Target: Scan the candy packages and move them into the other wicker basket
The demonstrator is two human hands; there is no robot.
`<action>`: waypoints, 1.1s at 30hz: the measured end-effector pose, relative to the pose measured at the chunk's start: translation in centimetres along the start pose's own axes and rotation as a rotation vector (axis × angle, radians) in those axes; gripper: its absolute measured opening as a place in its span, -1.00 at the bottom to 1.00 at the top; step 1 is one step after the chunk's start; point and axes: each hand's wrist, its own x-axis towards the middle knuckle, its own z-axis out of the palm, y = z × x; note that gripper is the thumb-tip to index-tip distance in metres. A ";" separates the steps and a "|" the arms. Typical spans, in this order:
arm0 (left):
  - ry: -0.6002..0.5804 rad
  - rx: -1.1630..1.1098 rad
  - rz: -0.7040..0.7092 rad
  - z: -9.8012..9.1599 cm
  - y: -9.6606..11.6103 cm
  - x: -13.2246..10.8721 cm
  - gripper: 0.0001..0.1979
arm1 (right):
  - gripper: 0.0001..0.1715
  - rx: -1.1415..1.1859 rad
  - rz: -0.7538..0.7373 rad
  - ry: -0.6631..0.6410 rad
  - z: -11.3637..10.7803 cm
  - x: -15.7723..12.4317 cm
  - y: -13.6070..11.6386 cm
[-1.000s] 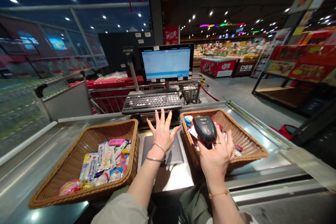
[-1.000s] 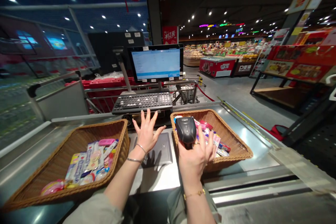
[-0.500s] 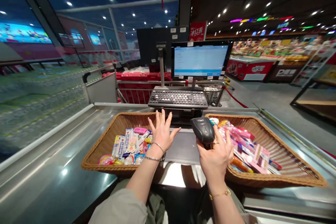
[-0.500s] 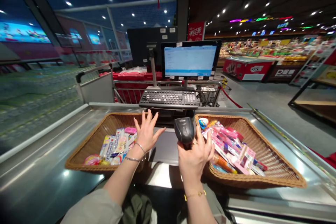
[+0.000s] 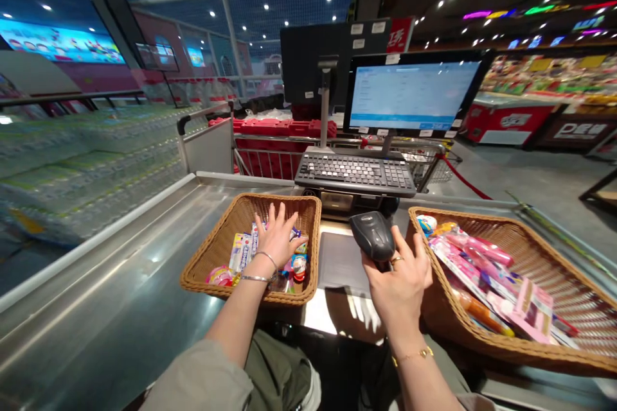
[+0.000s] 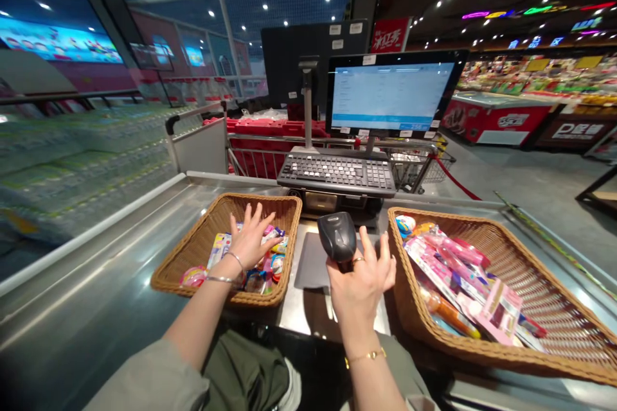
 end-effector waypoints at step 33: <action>-0.531 0.135 0.715 6.9 -7.9 3.8 -0.54 | -0.73 -0.028 -0.058 -0.023 1.1 0.4 -0.2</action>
